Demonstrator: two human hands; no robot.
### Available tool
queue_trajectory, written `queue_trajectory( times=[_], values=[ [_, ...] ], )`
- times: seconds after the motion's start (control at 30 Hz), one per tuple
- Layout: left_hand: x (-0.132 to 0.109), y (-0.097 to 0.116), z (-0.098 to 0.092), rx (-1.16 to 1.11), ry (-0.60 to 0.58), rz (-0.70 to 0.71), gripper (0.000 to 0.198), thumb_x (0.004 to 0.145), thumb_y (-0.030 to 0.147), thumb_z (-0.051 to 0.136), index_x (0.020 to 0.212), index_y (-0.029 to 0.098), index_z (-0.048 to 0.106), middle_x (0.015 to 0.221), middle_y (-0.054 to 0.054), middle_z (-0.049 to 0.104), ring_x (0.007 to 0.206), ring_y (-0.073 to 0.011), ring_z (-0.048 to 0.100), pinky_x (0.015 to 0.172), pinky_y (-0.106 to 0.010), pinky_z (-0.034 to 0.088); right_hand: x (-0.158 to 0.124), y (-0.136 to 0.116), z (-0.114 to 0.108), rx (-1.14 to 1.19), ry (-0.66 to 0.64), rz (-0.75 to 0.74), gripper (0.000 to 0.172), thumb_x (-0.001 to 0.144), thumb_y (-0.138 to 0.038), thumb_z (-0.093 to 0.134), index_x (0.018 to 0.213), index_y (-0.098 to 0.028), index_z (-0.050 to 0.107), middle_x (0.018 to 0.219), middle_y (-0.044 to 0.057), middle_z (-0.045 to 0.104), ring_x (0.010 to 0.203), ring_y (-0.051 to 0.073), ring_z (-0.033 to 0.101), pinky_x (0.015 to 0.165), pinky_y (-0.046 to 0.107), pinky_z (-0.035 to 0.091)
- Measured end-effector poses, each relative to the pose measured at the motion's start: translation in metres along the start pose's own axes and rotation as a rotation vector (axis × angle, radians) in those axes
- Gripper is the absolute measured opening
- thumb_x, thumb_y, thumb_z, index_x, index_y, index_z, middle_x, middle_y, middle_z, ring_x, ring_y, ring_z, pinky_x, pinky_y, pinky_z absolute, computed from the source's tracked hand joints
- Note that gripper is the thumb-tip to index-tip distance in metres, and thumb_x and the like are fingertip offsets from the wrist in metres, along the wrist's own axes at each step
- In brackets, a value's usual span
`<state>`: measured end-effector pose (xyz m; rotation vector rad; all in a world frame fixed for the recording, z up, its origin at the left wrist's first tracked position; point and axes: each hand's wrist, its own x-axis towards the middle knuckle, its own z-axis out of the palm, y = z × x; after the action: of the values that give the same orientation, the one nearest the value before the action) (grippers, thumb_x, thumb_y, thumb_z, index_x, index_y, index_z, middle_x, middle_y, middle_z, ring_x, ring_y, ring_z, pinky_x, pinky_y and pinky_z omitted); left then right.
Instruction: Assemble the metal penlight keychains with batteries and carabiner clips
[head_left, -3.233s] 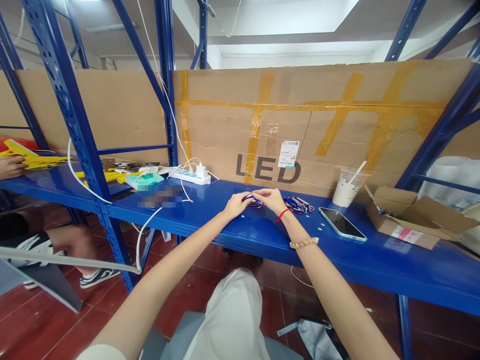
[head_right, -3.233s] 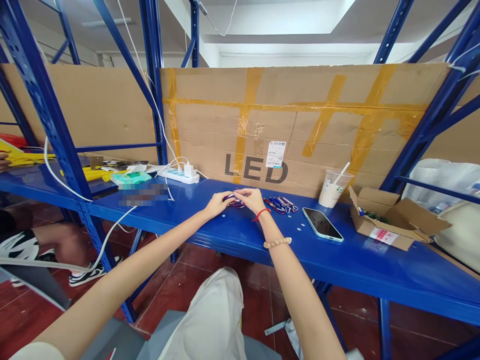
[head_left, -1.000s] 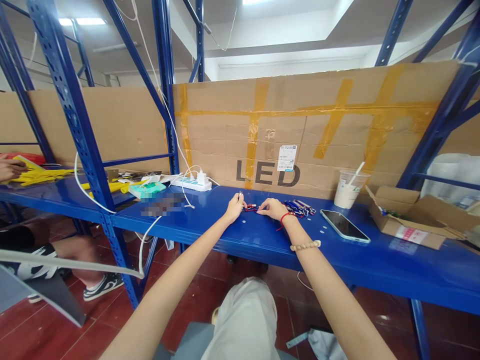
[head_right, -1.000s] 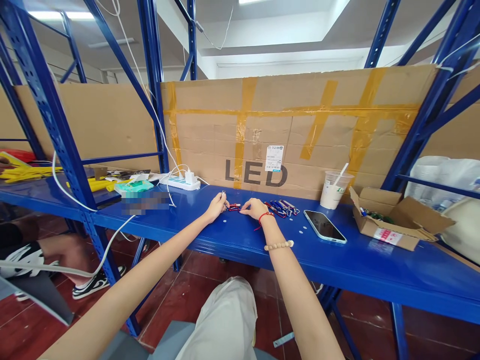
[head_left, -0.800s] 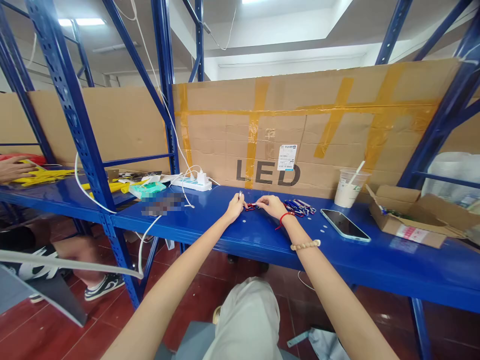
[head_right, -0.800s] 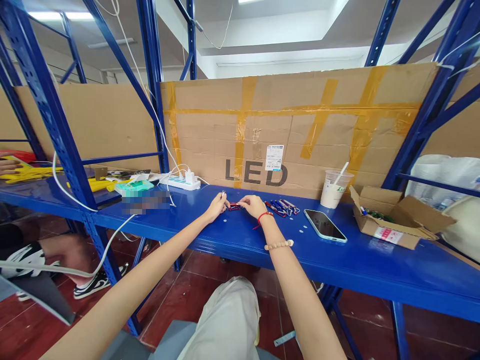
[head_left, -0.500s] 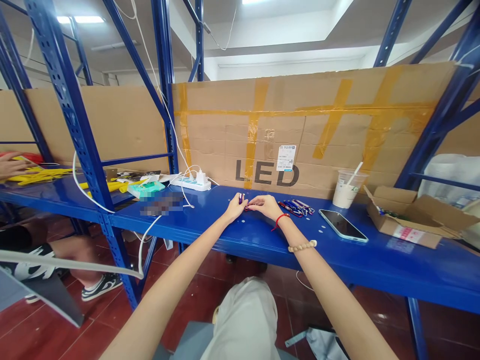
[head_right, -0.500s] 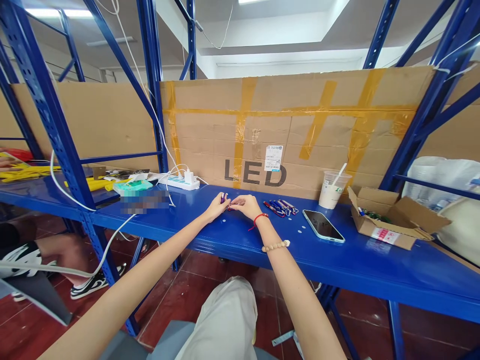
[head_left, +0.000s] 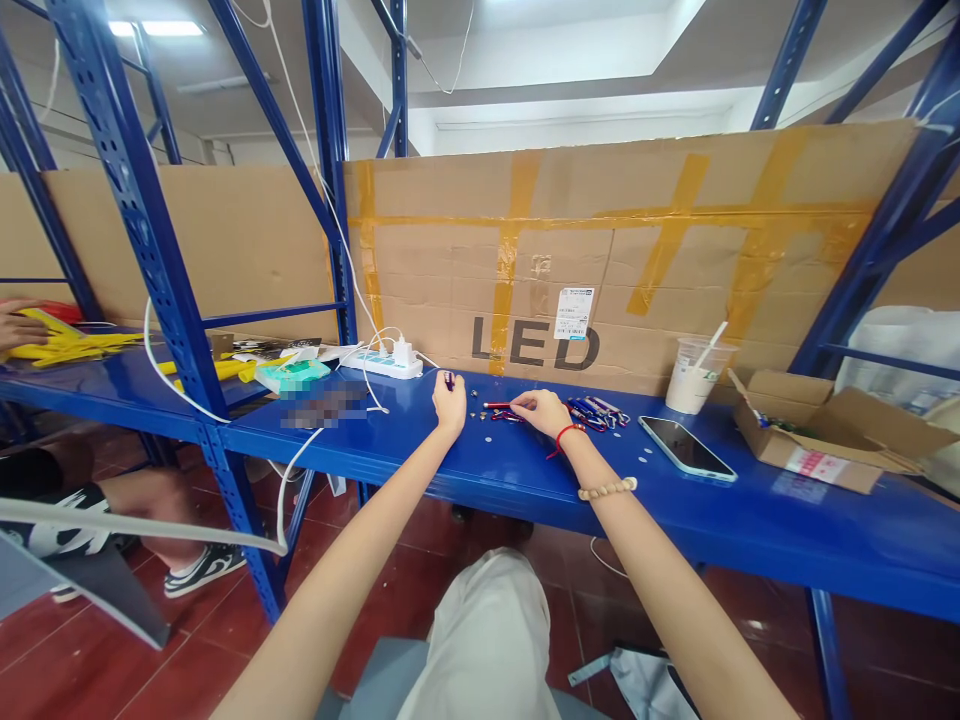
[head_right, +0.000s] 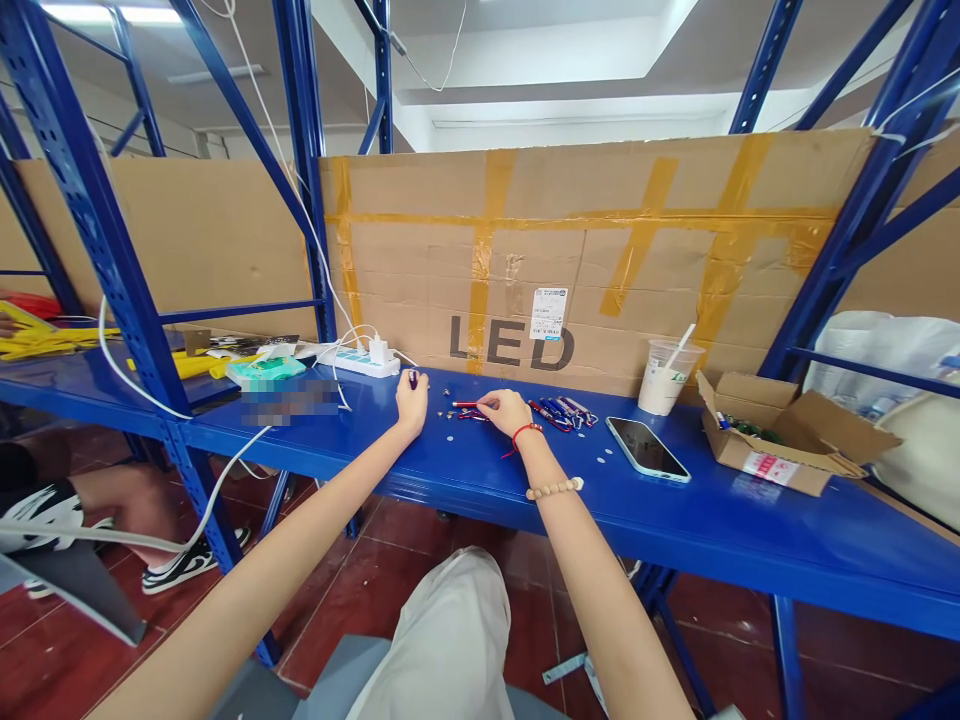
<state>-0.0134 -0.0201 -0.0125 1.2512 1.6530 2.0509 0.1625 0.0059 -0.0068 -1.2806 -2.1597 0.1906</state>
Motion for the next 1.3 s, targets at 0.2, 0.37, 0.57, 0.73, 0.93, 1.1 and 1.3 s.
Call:
queue_trajectory(
  times=[0.2,0.37,0.57,0.73,0.93,1.1,1.3],
  values=[
    [0.001,-0.003,0.0,-0.047,0.039,0.05,0.018,0.079,0.023,0.044,0.063,0.02,0.038,0.067,0.002,0.047,0.069,-0.0133,0.046,0.071,-0.026,0.037,0.001,0.001,0.004,0.017,0.075,-0.052,0.019,0.081,-0.031,0.053,0.085,-0.023,0.07,0.094,0.001,0.069,0.083,0.016,0.062,0.073,0.027,0.049],
    [0.007,-0.003,-0.001,-0.074,0.124,0.013,0.015,0.08,0.022,0.042,0.066,0.02,0.038,0.071,0.0,0.049,0.075,-0.0159,0.046,0.076,-0.03,0.036,0.0,-0.003,0.002,-0.006,0.094,-0.074,0.018,0.081,-0.029,0.052,0.085,-0.023,0.069,0.093,0.0,0.069,0.079,0.015,0.062,0.072,0.027,0.049],
    [0.028,-0.003,-0.006,-0.089,0.054,-0.123,0.017,0.084,0.022,0.038,0.067,0.021,0.036,0.07,0.001,0.048,0.072,-0.0155,0.047,0.074,-0.029,0.036,0.004,-0.012,0.001,-0.087,0.021,-0.018,0.021,0.081,-0.031,0.051,0.087,-0.026,0.07,0.094,-0.001,0.07,0.082,0.015,0.062,0.068,0.024,0.047],
    [0.035,0.001,-0.012,-0.026,-0.233,0.058,0.018,0.086,0.027,0.038,0.07,0.021,0.038,0.067,0.003,0.045,0.067,-0.0132,0.046,0.068,-0.026,0.036,0.021,-0.014,0.008,-0.196,-0.166,-0.002,0.027,0.078,-0.046,0.052,0.085,-0.03,0.073,0.083,-0.001,0.071,0.077,0.018,0.063,0.059,0.024,0.043],
    [0.03,0.003,-0.015,-0.015,-0.557,0.281,0.016,0.088,0.031,0.038,0.078,0.02,0.046,0.073,0.002,0.05,0.071,-0.0124,0.048,0.073,-0.026,0.039,0.036,-0.016,0.007,-0.104,-0.239,0.015,0.02,0.067,-0.045,0.064,0.069,-0.027,0.074,0.068,-0.001,0.07,0.063,0.015,0.062,0.052,0.022,0.04],
    [0.029,0.006,-0.007,0.007,-0.662,0.38,0.018,0.085,0.03,0.044,0.077,0.02,0.057,0.082,-0.001,0.056,0.085,-0.0145,0.05,0.085,-0.028,0.038,0.04,-0.009,0.005,0.07,-0.322,-0.01,0.015,0.062,-0.036,0.067,0.066,-0.023,0.073,0.065,0.0,0.07,0.061,0.015,0.062,0.05,0.021,0.041],
    [0.033,0.011,0.015,-0.033,-0.762,0.34,0.017,0.083,0.029,0.048,0.083,0.02,0.062,0.086,-0.002,0.059,0.082,-0.014,0.054,0.079,-0.027,0.043,0.043,0.0,-0.009,0.49,-0.04,-0.068,0.028,0.07,-0.041,0.061,0.076,-0.016,0.072,0.074,0.006,0.071,0.064,0.016,0.062,0.06,0.025,0.048]
  ],
)
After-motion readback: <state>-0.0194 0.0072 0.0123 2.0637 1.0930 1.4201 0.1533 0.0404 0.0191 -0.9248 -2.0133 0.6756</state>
